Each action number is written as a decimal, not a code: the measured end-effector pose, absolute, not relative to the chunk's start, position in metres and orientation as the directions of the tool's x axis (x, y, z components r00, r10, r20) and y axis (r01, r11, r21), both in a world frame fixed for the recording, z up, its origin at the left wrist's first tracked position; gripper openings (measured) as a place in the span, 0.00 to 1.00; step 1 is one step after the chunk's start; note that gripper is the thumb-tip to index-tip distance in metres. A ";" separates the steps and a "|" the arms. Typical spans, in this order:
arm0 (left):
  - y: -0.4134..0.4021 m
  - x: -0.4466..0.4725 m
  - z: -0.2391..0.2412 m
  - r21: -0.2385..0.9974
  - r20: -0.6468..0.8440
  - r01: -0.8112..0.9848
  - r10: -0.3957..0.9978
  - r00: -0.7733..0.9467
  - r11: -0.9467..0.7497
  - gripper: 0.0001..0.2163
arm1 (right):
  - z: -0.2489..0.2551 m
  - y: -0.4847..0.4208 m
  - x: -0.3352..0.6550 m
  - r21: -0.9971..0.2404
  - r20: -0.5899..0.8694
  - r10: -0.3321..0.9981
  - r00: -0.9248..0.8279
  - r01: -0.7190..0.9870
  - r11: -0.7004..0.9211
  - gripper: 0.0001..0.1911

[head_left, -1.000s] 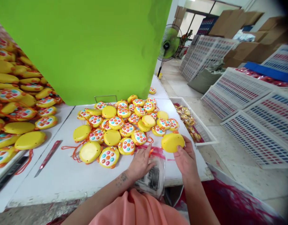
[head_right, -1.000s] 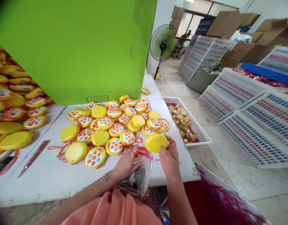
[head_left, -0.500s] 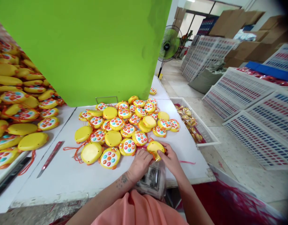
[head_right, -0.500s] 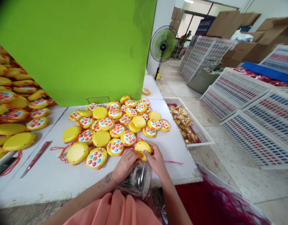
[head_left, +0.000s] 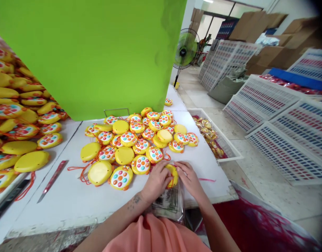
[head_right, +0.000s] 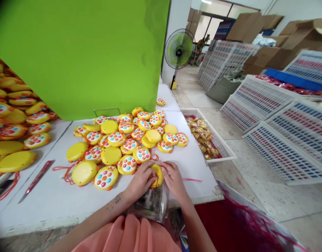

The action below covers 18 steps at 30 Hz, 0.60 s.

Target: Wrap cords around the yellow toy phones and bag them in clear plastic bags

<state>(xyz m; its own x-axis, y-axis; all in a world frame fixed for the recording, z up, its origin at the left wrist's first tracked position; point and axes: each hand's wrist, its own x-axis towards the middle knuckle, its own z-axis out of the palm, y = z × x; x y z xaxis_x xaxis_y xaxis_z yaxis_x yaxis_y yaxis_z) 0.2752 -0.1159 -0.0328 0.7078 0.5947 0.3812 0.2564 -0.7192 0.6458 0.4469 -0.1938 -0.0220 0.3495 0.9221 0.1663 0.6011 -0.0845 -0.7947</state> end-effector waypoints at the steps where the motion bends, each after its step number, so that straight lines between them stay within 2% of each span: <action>1: -0.115 0.275 -0.030 0.678 0.347 0.251 0.602 0.719 -0.691 0.02 | -0.020 -0.198 0.450 -0.774 0.159 0.898 0.411 0.616 -0.145 0.18; 3: -0.112 0.275 -0.025 0.728 0.276 0.251 0.608 0.744 -0.638 0.03 | -0.018 -0.206 0.455 -0.733 0.072 0.866 0.495 0.615 -0.291 0.20; 6: -0.108 0.270 -0.017 0.756 0.214 0.255 0.595 0.775 -0.603 0.04 | -0.019 -0.218 0.453 -0.704 -0.091 0.876 0.474 0.592 -0.393 0.20; 11: -0.106 0.259 -0.013 0.769 0.146 0.310 0.625 0.767 -0.560 0.05 | -0.025 -0.222 0.435 -0.839 -0.103 0.893 0.438 0.444 -0.314 0.20; 18: -0.111 0.253 -0.010 0.801 0.086 0.319 0.625 0.776 -0.506 0.04 | -0.025 -0.214 0.423 -0.896 -0.048 0.903 0.427 0.381 -0.228 0.22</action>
